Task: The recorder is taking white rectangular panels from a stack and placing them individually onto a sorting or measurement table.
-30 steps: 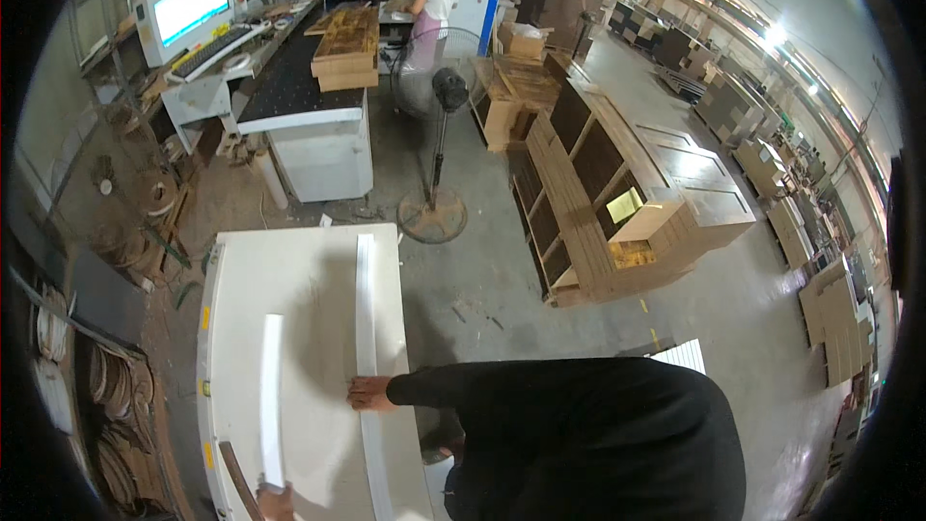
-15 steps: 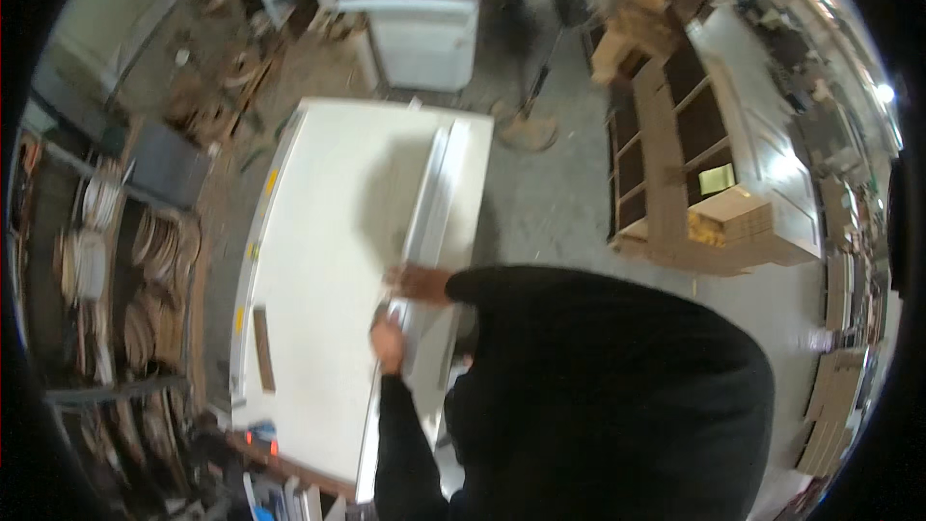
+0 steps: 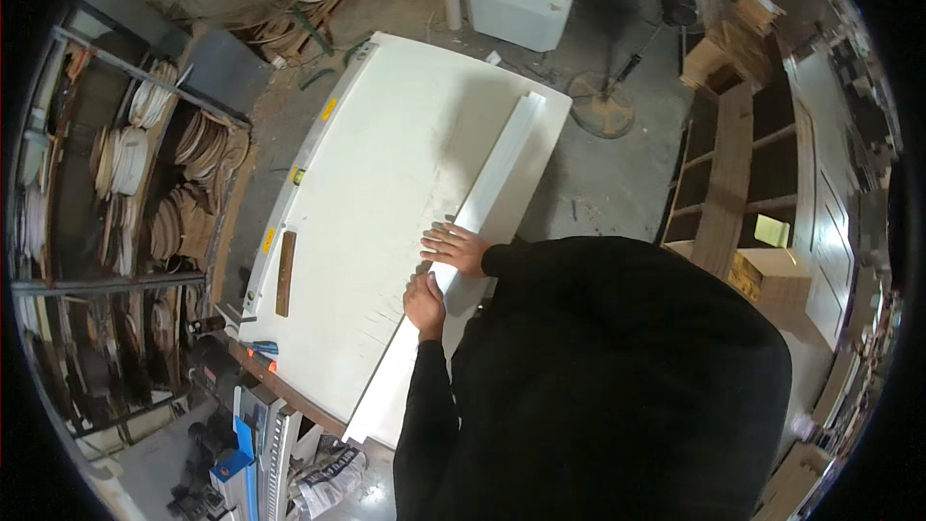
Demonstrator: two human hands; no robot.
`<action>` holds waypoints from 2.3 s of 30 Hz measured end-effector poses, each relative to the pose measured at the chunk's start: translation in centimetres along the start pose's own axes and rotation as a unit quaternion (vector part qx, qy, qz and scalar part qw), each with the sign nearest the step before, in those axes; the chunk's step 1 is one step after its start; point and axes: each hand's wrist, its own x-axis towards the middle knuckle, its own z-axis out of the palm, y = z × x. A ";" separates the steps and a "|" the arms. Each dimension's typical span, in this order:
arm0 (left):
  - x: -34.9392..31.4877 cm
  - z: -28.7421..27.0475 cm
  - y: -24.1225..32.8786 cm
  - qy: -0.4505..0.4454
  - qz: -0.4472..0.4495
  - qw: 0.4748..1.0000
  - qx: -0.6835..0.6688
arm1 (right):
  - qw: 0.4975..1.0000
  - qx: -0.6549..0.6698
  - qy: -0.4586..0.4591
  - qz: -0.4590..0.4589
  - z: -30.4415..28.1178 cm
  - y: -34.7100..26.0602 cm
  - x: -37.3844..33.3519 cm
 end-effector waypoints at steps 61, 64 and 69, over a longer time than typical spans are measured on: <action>1.9 3.0 7.2 -0.008 -0.140 0.983 0.118 | 0.828 0.309 0.166 0.438 -4.4 38.6 -10.3; 1.6 2.5 7.6 -0.016 -0.131 0.984 0.123 | 0.819 0.315 0.142 0.459 -5.1 38.2 -10.2; 1.3 2.1 7.8 -0.029 -0.098 0.983 0.149 | 0.805 0.349 0.132 0.461 -6.2 37.8 -10.2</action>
